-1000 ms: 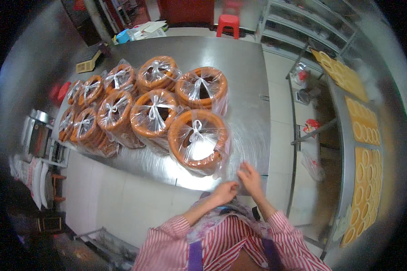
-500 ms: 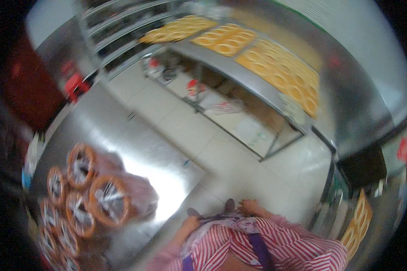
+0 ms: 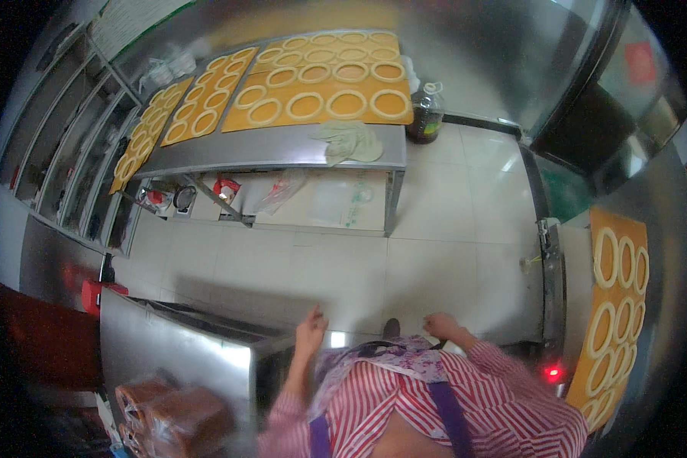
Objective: The person repeatedly picks up stacks of ring-shaped bread from a display counter, carries them to a stainless steel table, and places them down. The person also wipes the table surface with a cloth and moves a calculator and plastic bags.
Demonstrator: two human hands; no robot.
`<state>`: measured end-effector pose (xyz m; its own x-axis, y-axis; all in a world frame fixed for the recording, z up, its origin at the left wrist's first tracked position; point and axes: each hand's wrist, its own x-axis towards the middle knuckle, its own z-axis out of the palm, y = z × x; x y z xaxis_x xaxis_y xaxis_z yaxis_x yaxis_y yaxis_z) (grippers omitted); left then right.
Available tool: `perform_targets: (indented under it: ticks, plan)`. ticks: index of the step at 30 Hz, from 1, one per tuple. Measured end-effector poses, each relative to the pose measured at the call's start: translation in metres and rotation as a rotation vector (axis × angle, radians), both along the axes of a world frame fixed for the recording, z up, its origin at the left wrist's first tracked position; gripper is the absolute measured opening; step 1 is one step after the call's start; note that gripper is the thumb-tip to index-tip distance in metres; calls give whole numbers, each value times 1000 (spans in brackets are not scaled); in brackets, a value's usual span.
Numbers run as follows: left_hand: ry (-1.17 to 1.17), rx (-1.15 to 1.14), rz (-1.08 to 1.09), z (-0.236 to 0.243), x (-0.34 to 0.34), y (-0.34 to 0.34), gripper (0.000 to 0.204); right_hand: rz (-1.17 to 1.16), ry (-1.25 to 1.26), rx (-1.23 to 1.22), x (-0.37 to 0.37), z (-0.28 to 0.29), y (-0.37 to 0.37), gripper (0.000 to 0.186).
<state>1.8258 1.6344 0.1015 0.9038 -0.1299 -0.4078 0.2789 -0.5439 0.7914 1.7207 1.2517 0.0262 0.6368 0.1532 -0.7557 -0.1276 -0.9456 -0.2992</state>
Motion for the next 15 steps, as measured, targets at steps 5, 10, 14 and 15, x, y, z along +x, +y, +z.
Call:
perform_targets:
  ticks: [5,10,14,15]
  plan:
    - [-262,-153,-65,52,143,-134,88,-432,-279,173,35,31,-91,39]
    - [-788,96,-223,70,314,-232,94,-499,-327,317,104,45,-120,36]
    - [-891,418,-163,33,432,-289,93,-449,-363,330,162,43,-157,34]
    - [-866,505,-137,32,446,-305,91,-466,-373,316,170,36,-175,34]
